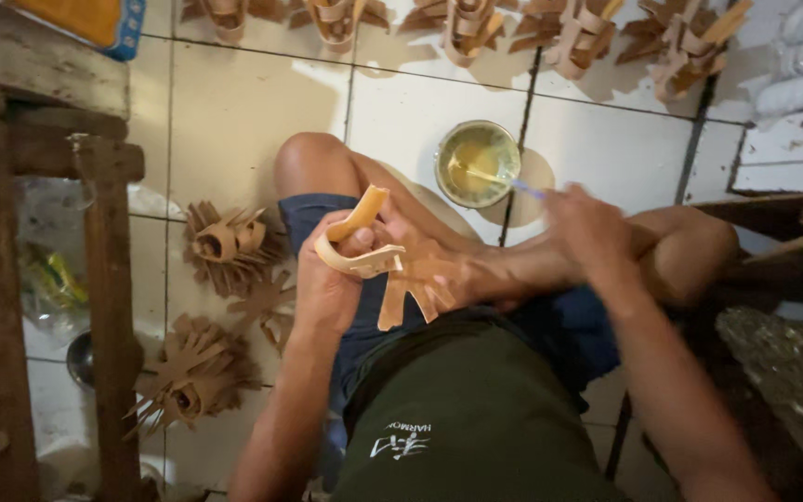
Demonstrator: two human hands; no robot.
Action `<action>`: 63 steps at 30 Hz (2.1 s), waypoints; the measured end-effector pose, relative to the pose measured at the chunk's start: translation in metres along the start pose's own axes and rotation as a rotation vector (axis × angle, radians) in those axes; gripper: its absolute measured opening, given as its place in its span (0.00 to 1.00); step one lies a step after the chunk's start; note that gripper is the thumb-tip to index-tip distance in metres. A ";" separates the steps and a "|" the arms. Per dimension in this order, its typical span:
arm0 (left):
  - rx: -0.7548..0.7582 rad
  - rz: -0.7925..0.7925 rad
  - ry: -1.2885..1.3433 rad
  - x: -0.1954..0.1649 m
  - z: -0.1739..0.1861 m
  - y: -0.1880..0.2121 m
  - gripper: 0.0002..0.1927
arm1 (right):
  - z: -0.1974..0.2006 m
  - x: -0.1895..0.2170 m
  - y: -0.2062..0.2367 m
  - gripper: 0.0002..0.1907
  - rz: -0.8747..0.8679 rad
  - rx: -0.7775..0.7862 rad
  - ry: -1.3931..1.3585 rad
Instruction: The person sits on the floor and applies a yellowish adhesive to star-shaped wooden craft pieces using a small brush. They dip the brush into a metal bowl, coat the edges of each piece, and place the finished items on the floor in rows.
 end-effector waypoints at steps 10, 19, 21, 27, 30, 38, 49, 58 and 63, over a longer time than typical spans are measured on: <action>0.105 0.051 0.090 0.017 -0.037 -0.007 0.13 | 0.064 -0.073 0.079 0.08 -0.233 -0.520 -1.024; 0.180 0.027 0.027 0.020 -0.063 0.004 0.10 | 0.099 0.019 0.083 0.09 0.060 -0.468 -1.181; 0.162 0.057 0.057 0.017 -0.057 0.005 0.10 | 0.098 0.021 0.081 0.09 0.054 -0.430 -1.271; 0.118 0.085 0.127 0.020 -0.045 0.007 0.09 | 0.082 0.027 0.080 0.09 -0.024 -0.323 -1.450; 0.098 0.128 0.108 0.027 -0.044 0.008 0.08 | 0.080 0.036 0.081 0.09 -0.017 -0.276 -1.392; 0.122 0.155 0.079 0.036 -0.053 0.004 0.10 | 0.085 0.052 0.080 0.09 0.030 -0.285 -1.235; 0.162 0.130 0.090 0.034 -0.049 0.010 0.11 | 0.078 0.062 0.078 0.08 0.151 -0.282 -1.141; 0.160 0.145 0.066 0.041 -0.048 0.009 0.11 | 0.070 0.067 0.081 0.09 0.065 -0.199 -1.205; 0.132 0.160 -0.022 0.042 -0.044 0.009 0.12 | 0.073 0.072 0.082 0.10 0.183 -0.241 -1.146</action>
Point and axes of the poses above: each hand's wrist, its own y-axis away from the middle knuckle, its own z-axis out of the back of the hand, x = y × z, the point moved 4 cm from there along -y, towards the middle knuckle, and after that the axes turned 11 degrees about -z, right-handed, at the moved point
